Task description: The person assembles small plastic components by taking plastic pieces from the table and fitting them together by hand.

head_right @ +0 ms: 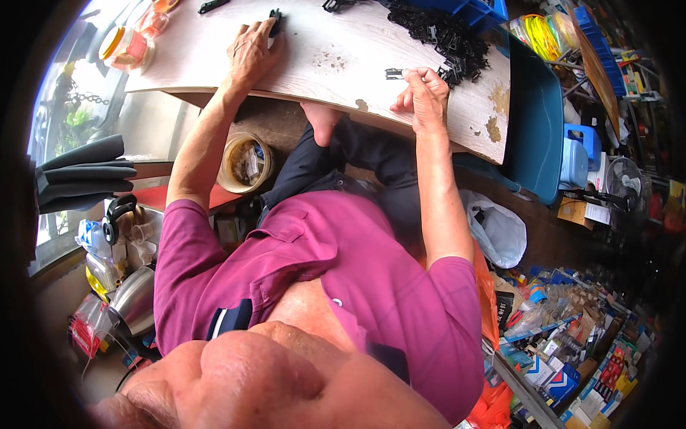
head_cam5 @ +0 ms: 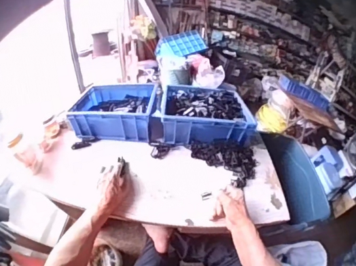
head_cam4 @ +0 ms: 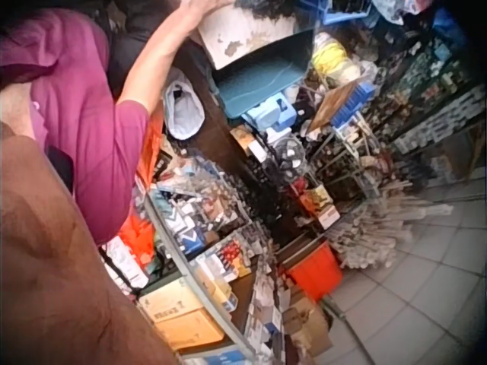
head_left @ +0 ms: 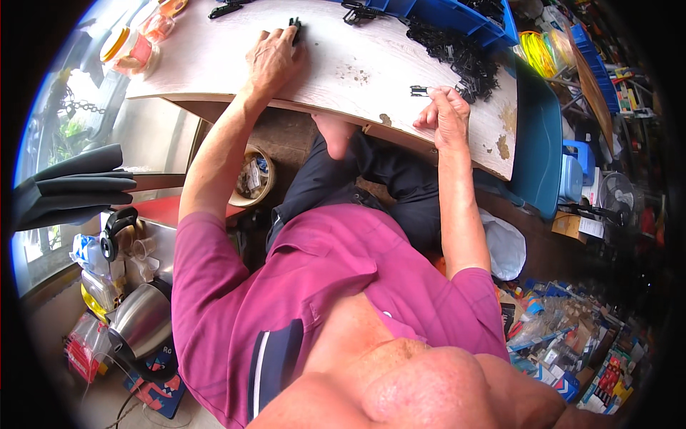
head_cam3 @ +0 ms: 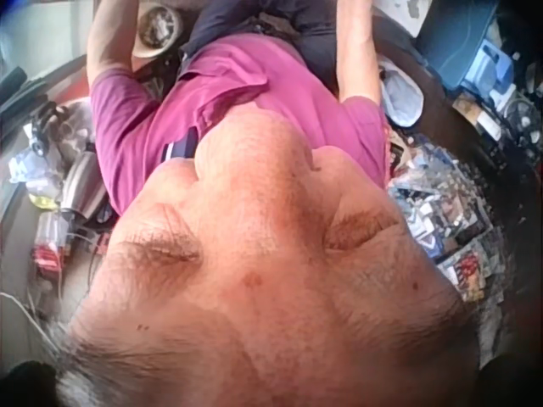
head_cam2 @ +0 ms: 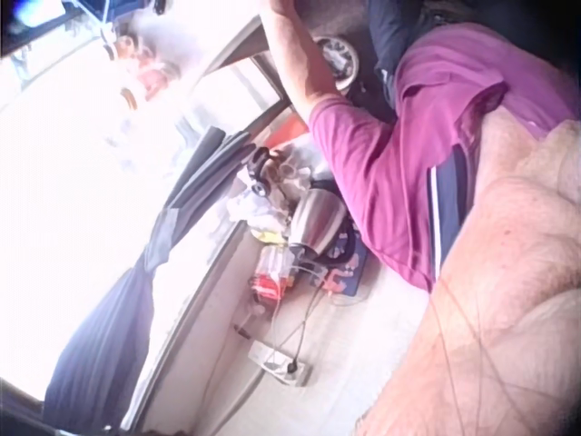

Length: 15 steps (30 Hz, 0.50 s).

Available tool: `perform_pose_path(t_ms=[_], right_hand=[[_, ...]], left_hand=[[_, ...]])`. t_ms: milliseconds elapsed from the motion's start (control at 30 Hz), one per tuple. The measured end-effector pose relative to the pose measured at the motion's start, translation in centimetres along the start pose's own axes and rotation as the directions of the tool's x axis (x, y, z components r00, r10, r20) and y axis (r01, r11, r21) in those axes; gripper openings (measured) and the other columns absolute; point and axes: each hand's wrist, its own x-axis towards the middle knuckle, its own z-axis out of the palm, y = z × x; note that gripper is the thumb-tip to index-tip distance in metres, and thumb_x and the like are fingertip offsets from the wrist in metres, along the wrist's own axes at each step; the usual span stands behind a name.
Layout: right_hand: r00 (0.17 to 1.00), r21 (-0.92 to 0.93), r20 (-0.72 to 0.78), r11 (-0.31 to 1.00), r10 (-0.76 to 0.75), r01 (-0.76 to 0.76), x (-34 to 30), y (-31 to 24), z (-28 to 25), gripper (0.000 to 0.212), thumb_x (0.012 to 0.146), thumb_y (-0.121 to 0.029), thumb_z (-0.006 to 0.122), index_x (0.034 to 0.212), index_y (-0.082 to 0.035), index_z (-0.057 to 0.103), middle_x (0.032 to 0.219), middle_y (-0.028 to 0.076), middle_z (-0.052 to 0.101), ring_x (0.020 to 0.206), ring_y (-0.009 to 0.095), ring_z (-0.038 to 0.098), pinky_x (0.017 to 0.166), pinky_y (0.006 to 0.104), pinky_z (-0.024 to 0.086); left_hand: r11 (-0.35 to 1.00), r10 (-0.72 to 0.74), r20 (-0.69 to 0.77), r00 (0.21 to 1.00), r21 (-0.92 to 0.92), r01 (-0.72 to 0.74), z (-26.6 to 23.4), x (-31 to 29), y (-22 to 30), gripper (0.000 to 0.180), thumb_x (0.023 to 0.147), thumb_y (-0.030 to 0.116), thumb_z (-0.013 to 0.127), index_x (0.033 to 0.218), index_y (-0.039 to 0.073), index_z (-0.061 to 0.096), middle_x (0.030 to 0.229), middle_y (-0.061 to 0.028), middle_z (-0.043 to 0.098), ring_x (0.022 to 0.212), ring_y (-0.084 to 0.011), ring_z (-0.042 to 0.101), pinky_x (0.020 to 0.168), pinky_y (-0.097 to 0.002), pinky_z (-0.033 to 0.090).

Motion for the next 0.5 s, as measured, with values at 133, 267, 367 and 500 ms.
perform_pose_path(t_ms=[133,267,367,500], right_hand=[[1.0,-0.018,-0.018,1.0,0.005,-0.006,-0.1,-0.1,0.0,0.01,0.087,-0.014,0.064,0.083,-0.006,0.059,0.047,0.001,0.047,0.038,0.014,0.051,0.04,0.032,0.051],[1.0,-0.026,0.0,1.0,0.006,-0.006,-0.1,-0.1,0.5,0.011,0.087,-0.014,0.064,0.081,-0.007,0.059,0.047,0.0,0.048,0.039,0.013,0.053,0.041,0.0314,0.052],[1.0,-0.007,0.002,1.0,0.005,-0.005,-0.2,0.1,-0.3,0.012,0.088,-0.014,0.063,0.08,-0.007,0.059,0.047,0.0,0.048,0.04,0.013,0.054,0.042,0.032,0.053],[1.0,-0.004,0.0,1.0,0.0,0.0,-0.2,-0.1,0.0,0.013,0.088,-0.015,0.063,0.079,-0.007,0.058,0.047,0.0,0.048,0.04,0.014,0.054,0.043,0.0332,0.055]], left_hand=[[0.999,-0.043,-0.093,0.995,0.006,0.044,0.9,1.5,-0.9,0.035,0.087,0.037,0.065,0.109,0.01,0.062,0.097,-0.011,0.067,0.09,-0.0329,0.062,0.08,-0.0423,0.05],[0.997,-0.066,-0.118,0.991,-0.044,0.061,2.5,1.7,-2.5,0.026,0.086,0.031,0.065,0.102,0.011,0.061,0.093,-0.0101,0.067,0.089,-0.0325,0.062,0.078,-0.0435,0.049],[0.999,-0.054,-0.052,0.997,-0.009,0.054,1.7,1.7,-0.6,0.026,0.086,0.029,0.064,0.106,0.012,0.062,0.094,-0.0098,0.067,0.092,-0.0321,0.061,0.078,-0.0442,0.05],[0.988,-0.064,-0.042,0.997,0.138,0.069,1.8,1.7,-1.5,0.024,0.088,0.029,0.062,0.106,0.013,0.063,0.097,-0.0111,0.068,0.094,-0.0327,0.061,0.079,-0.0444,0.051]])
